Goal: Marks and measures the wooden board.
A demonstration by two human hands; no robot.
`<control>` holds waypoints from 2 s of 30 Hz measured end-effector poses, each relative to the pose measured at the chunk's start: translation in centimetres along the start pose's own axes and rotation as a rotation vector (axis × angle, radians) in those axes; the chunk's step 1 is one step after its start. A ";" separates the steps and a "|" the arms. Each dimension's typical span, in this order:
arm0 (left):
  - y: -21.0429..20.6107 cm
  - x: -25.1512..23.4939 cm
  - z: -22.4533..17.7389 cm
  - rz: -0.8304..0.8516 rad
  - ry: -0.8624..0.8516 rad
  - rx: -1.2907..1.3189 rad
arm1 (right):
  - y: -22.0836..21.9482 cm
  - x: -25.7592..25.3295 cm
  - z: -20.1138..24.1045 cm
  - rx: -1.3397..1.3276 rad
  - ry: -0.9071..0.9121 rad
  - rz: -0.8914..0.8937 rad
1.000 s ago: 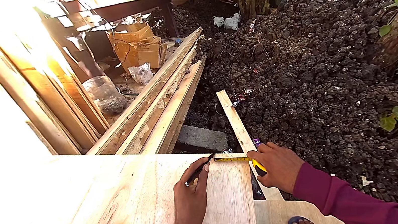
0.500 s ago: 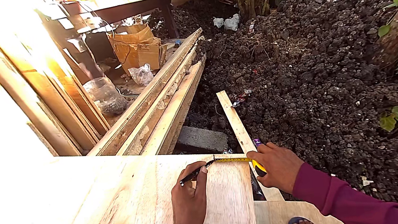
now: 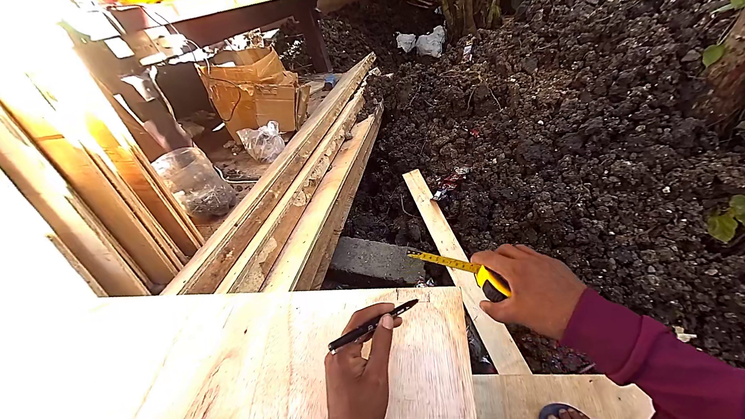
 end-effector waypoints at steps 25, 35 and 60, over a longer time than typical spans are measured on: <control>-1.9 0.2 0.2 0.113 0.000 -0.094 | 0.0 0.0 -0.2 0.012 -0.028 0.068; -3.0 0.7 -0.7 0.141 -0.050 -0.119 | 0.0 0.1 -0.2 0.015 -0.037 0.067; -2.4 0.4 -1.0 0.083 -0.064 -0.178 | 0.2 0.1 -0.4 0.014 -0.028 0.063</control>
Point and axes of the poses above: each hand's wrist, its own x-axis away from the middle knuckle, its own y-axis out of the back of the hand, z = x × y, the point moved 7 cm from there along -x, towards the middle knuckle, and after that the axes turned 11 degrees about -y, right-handed, at the moved point
